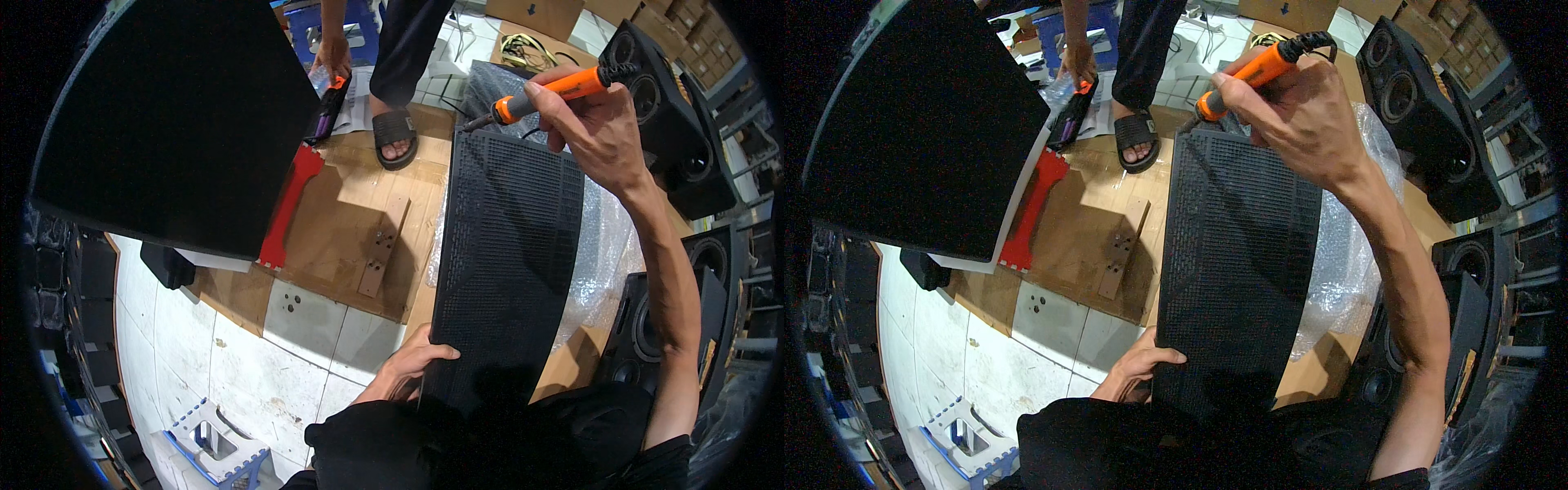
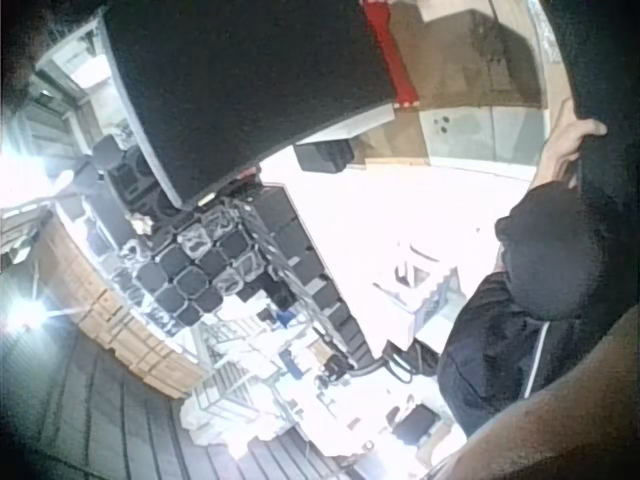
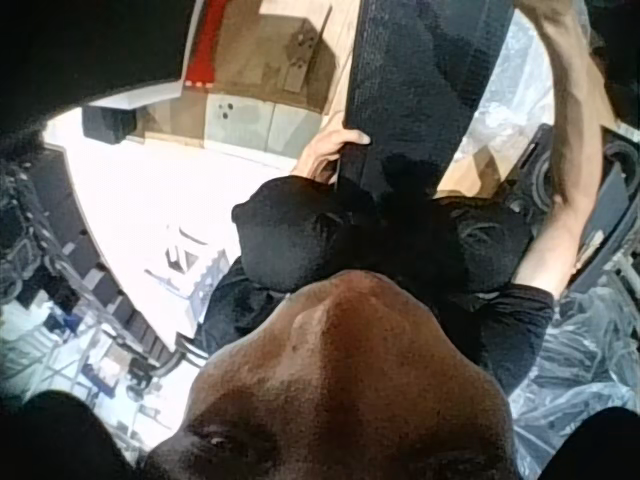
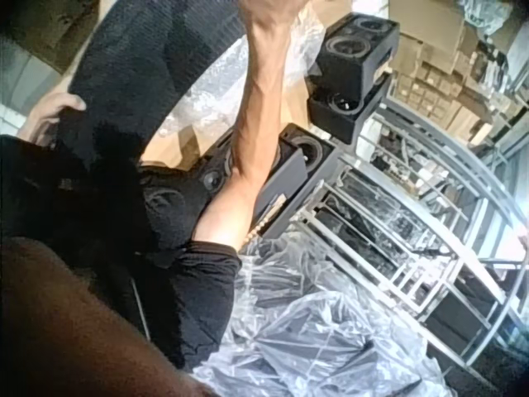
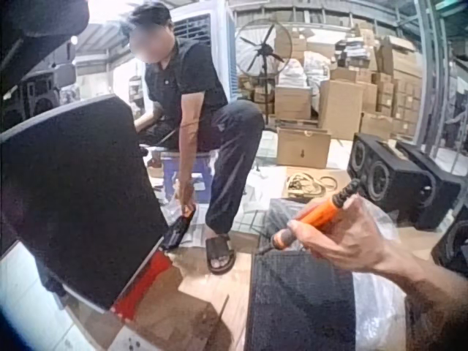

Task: The person uses a soldering iron to attach a black grille to a speaker unit. They then place the grille on the speaker and handle the speaker unit.

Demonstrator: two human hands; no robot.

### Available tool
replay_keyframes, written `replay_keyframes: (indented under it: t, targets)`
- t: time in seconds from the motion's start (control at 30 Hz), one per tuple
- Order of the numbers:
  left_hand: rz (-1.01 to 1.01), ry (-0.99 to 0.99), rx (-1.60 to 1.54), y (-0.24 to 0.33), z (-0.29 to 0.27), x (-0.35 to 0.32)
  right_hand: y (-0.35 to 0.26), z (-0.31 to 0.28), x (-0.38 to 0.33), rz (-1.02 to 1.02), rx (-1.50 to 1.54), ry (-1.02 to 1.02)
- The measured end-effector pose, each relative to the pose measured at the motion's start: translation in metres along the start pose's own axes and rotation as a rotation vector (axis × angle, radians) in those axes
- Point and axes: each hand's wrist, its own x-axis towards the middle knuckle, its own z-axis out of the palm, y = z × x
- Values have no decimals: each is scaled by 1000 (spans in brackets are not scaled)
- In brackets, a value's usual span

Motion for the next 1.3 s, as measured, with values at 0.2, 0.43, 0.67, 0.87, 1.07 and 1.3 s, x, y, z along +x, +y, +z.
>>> replay_keyframes:
  t: [0.2,0.43,0.67,0.87,1.07,1.3]
  targets:
    - [-6,-1,-24,-4,-2,3,0,0,2,16,-105,-56]
    - [-26,7,-12,-4,-1,5,-3,0,1,-97,-249,-91]
    - [-26,29,7,-4,0,3,-2,-7,3,-267,-334,-283]
    - [-33,6,32,0,2,3,-9,-16,6,-112,-344,-338]
    - [-15,16,20,-4,4,4,-11,-16,4,12,-294,-296]
    - [-5,19,24,1,6,3,-9,-23,2,-64,-297,-245]
